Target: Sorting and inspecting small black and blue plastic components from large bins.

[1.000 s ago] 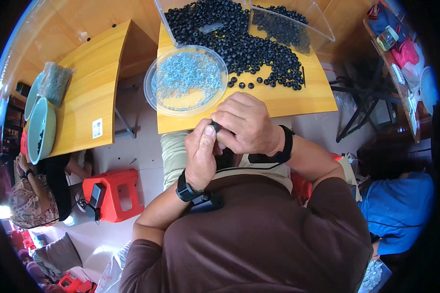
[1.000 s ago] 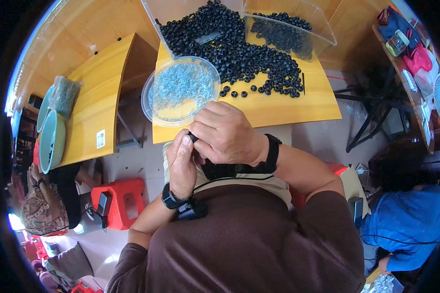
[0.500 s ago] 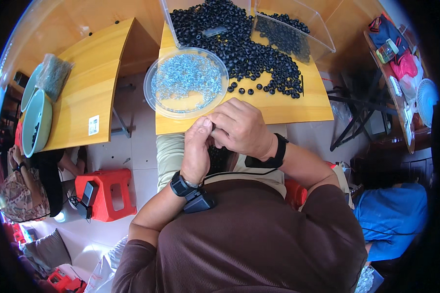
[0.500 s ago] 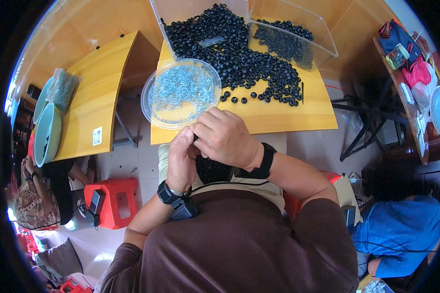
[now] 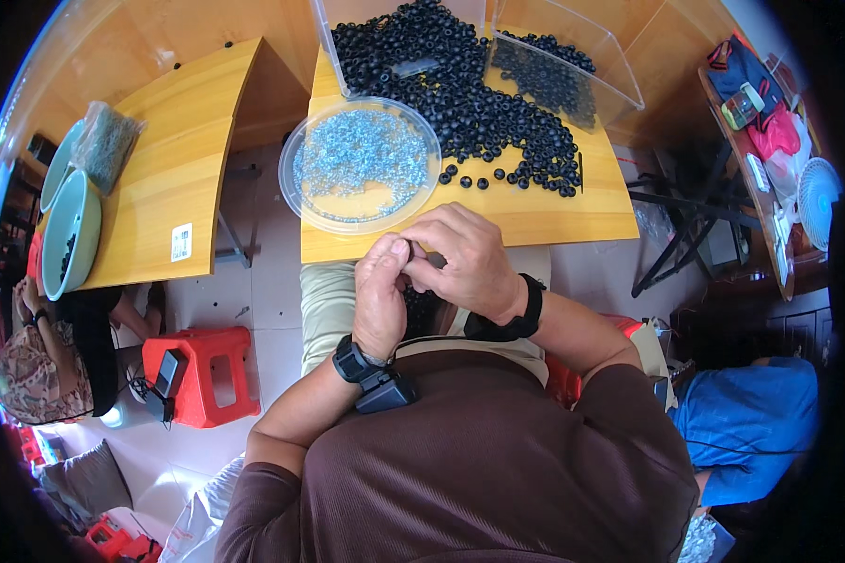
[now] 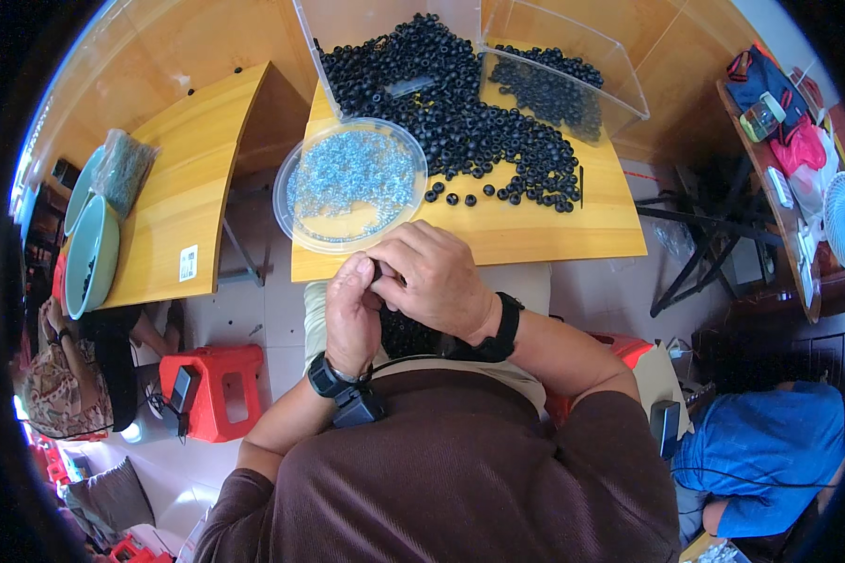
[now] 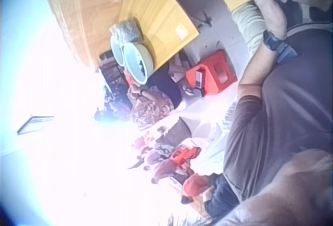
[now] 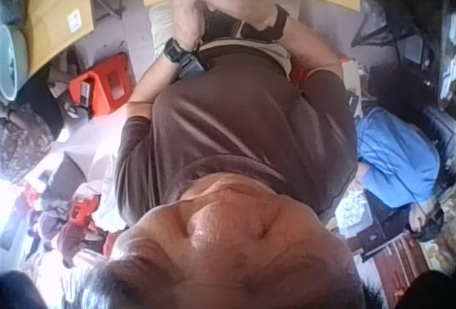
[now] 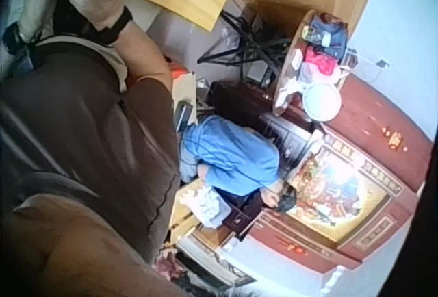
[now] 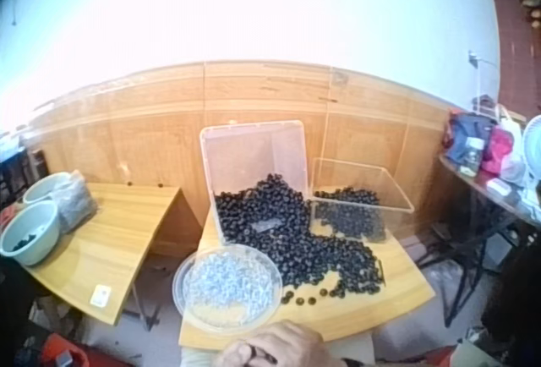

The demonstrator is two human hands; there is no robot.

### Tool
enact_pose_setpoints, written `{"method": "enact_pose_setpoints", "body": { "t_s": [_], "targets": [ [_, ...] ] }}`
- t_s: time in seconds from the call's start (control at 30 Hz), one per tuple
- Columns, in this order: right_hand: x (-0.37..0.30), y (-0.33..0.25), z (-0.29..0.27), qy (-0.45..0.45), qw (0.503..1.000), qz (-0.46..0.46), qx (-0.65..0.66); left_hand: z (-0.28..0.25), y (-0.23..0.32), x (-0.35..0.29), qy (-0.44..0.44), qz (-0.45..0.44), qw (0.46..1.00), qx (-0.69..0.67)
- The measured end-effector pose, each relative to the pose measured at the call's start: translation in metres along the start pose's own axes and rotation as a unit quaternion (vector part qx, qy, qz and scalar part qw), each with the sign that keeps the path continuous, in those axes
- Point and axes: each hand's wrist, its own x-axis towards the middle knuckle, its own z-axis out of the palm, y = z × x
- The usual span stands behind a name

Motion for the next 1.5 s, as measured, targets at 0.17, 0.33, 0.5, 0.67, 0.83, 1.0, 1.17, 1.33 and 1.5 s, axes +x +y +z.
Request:
{"method": "enact_pose_setpoints", "body": {
  "t_s": [0.17,0.33,0.5,0.67,0.83,1.0,1.17,1.33,1.5],
  "targets": [
    [-0.003,0.001,0.0,-0.005,1.0,0.015,0.004,0.001,0.003,0.001,-0.002,-0.004,1.0,0.024],
    [0.001,0.001,0.001,0.029,0.999,-0.002,0.021,0.001,0.005,-0.005,-0.039,-0.051,0.998,-0.029],
    [-0.001,0.003,0.0,0.021,0.999,-0.03,0.024,-0.002,0.004,-0.007,-0.057,-0.049,0.997,-0.014],
    [-0.002,0.005,0.002,0.011,0.999,-0.049,0.017,-0.001,0.0,-0.005,-0.046,-0.023,0.999,0.018],
    [-0.004,0.01,0.004,0.006,0.998,-0.05,0.029,-0.003,-0.002,-0.002,-0.04,-0.023,0.998,0.032],
    [-0.007,0.015,0.009,0.032,0.977,0.105,0.181,-0.006,0.001,0.004,-0.046,-0.031,0.998,-0.021],
    [-0.009,0.015,0.007,0.018,0.981,0.09,0.171,-0.012,0.003,0.002,-0.062,-0.039,0.997,0.004],
    [-0.005,0.014,0.002,-0.001,0.987,0.052,0.15,-0.013,0.006,0.0,-0.047,-0.038,0.998,0.012],
    [-0.01,0.015,-0.004,-0.029,0.959,0.112,0.259,-0.016,0.005,0.002,-0.058,-0.018,0.998,0.027]
  ]
}}
